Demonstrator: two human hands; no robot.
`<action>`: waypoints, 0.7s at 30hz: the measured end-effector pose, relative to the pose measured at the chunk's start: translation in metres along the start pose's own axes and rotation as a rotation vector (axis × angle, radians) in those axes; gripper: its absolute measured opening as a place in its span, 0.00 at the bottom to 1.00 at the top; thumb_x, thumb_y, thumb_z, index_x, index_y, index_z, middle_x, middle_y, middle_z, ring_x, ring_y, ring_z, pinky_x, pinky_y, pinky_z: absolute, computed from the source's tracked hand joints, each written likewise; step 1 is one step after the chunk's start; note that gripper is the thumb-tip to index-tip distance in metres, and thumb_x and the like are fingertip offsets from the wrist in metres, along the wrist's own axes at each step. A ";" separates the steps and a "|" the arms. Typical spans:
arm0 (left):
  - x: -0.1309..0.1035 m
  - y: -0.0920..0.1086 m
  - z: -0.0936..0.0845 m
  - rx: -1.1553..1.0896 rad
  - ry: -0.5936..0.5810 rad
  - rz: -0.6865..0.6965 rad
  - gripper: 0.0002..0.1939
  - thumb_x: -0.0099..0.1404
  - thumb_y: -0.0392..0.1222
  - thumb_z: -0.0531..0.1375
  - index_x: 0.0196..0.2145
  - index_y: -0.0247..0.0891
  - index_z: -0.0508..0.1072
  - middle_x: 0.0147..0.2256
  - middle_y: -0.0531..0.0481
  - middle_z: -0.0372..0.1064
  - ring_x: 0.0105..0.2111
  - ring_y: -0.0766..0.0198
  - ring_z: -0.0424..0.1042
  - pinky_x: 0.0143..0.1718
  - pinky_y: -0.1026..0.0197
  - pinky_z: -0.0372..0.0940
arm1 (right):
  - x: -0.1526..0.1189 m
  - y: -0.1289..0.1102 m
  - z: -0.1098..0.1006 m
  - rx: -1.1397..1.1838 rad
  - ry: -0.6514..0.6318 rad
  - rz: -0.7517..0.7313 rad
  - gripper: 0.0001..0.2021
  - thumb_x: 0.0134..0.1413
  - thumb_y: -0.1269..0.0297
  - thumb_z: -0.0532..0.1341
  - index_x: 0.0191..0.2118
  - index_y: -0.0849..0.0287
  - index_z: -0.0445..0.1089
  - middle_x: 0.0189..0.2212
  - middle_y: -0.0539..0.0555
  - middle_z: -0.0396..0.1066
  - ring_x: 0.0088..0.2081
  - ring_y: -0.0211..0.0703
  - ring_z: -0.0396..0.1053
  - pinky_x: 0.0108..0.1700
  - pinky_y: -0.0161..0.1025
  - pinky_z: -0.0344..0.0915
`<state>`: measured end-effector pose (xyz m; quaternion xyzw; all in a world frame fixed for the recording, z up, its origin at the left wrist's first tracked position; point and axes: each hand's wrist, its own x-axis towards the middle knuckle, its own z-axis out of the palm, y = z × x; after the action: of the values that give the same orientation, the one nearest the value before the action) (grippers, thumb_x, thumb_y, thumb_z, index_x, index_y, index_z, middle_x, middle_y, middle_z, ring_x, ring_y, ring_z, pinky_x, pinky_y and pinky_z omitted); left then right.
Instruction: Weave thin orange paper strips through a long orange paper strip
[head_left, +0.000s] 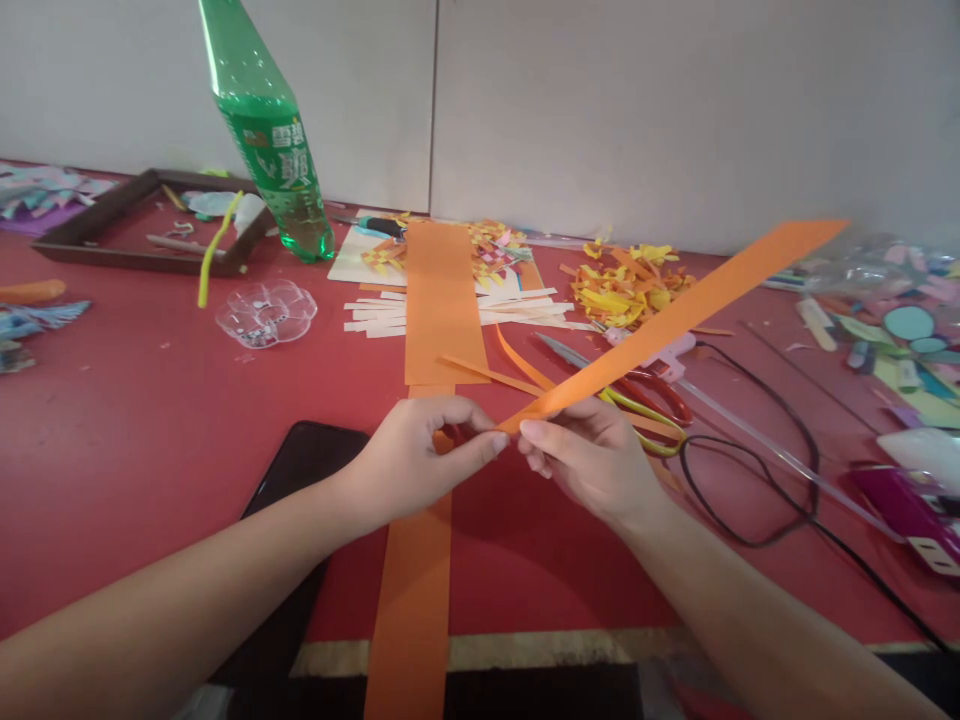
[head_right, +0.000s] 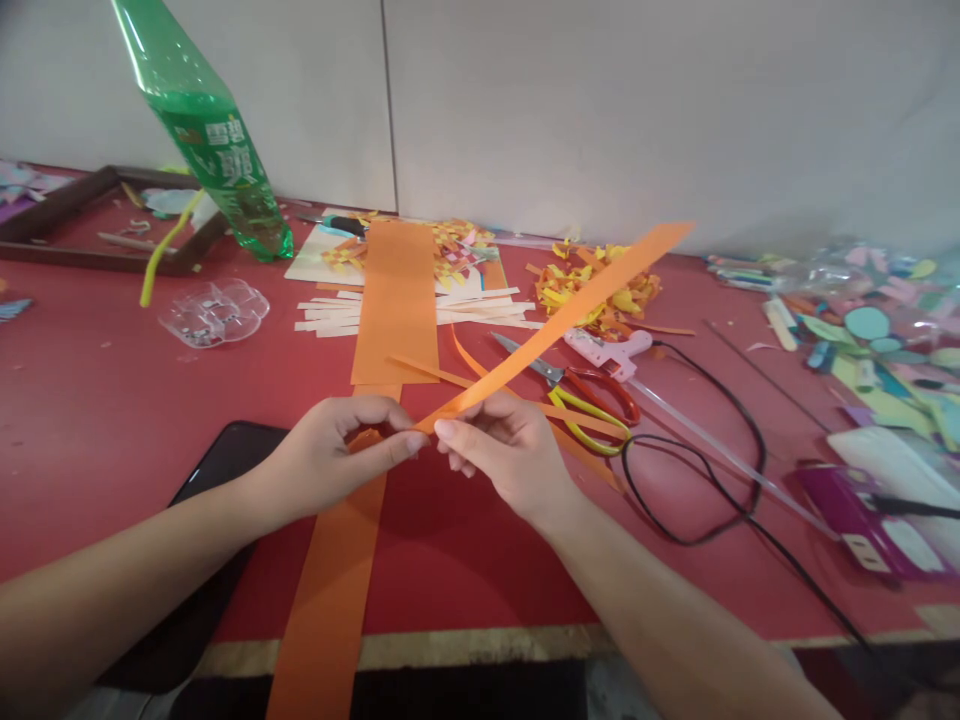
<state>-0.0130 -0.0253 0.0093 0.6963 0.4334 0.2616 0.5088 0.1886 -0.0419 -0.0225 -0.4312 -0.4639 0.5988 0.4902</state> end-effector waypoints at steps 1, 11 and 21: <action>0.000 0.000 0.000 -0.005 -0.003 -0.001 0.12 0.65 0.48 0.60 0.31 0.38 0.76 0.30 0.52 0.75 0.32 0.64 0.71 0.35 0.62 0.63 | 0.000 0.000 0.000 0.004 0.009 -0.004 0.05 0.49 0.62 0.72 0.28 0.55 0.78 0.22 0.49 0.76 0.20 0.33 0.69 0.21 0.31 0.67; 0.000 -0.002 -0.001 -0.023 -0.042 0.004 0.12 0.65 0.48 0.60 0.30 0.37 0.75 0.29 0.52 0.74 0.32 0.64 0.70 0.35 0.63 0.64 | 0.003 -0.008 0.004 0.100 0.066 0.012 0.06 0.44 0.64 0.73 0.25 0.56 0.76 0.20 0.48 0.75 0.19 0.33 0.67 0.20 0.30 0.64; -0.001 0.000 0.002 0.004 -0.018 0.030 0.14 0.66 0.50 0.60 0.32 0.38 0.78 0.30 0.52 0.76 0.31 0.65 0.71 0.34 0.63 0.63 | 0.000 -0.003 0.005 -0.024 0.007 0.001 0.08 0.49 0.61 0.71 0.27 0.57 0.74 0.20 0.47 0.73 0.19 0.33 0.67 0.21 0.31 0.65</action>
<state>-0.0122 -0.0267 0.0087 0.7059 0.4191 0.2621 0.5073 0.1845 -0.0421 -0.0191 -0.4393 -0.4690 0.5918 0.4866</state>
